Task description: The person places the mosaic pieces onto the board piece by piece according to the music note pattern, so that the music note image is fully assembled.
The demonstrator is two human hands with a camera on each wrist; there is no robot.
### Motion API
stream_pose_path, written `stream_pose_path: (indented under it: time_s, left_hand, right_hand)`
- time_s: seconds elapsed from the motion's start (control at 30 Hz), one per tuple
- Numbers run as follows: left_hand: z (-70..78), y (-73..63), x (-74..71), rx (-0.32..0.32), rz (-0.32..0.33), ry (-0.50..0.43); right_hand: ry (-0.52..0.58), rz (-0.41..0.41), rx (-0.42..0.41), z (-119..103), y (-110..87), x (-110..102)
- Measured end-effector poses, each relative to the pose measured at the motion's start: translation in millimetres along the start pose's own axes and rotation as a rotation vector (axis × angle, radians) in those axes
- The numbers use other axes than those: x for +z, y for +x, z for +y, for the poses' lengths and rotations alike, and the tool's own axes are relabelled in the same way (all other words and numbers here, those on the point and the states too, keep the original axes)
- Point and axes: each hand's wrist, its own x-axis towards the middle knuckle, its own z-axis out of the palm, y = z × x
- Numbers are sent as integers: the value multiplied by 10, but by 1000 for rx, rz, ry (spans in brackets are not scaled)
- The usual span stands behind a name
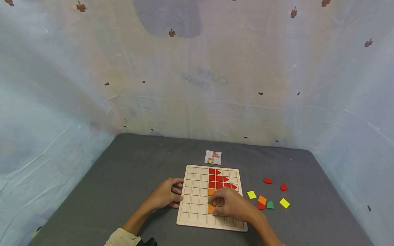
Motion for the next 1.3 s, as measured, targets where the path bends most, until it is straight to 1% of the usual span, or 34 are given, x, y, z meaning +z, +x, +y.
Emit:
stream_pose_path:
  time_s: [0.13, 0.27, 0.4, 0.63, 0.8, 0.9, 1.07, 1.2, 1.3]
  left_hand:
    - [-3, 4, 1, -2, 0, 6]
    - [-4, 2, 0, -5, 1, 13]
    - [9, -1, 0, -6, 1, 12]
    - [26, 3, -1, -8, 6, 7]
    - [22, -1, 2, -8, 4, 6]
    - [25, -9, 0, -9, 3, 6]
    - [31, -16, 2, -12, 5, 5]
    - [21, -8, 6, -13, 8, 13]
    - [4, 4, 10, -15, 12, 28]
  right_hand:
    - [14, 4, -10, 13, -4, -4]
    - [36, 26, -24, 31, -12, -28]
    - [49, 57, -17, 70, -26, -82]
    - [28, 123, -5, 197, -51, -193]
    - [52, 175, -1, 303, -81, -290]
    - [45, 203, 18, 344, -113, -372]
    - [2, 257, 47, 424, -184, -501]
    - [-40, 304, 103, 507, -243, -597]
    - [-96, 333, 142, 581, -289, -668]
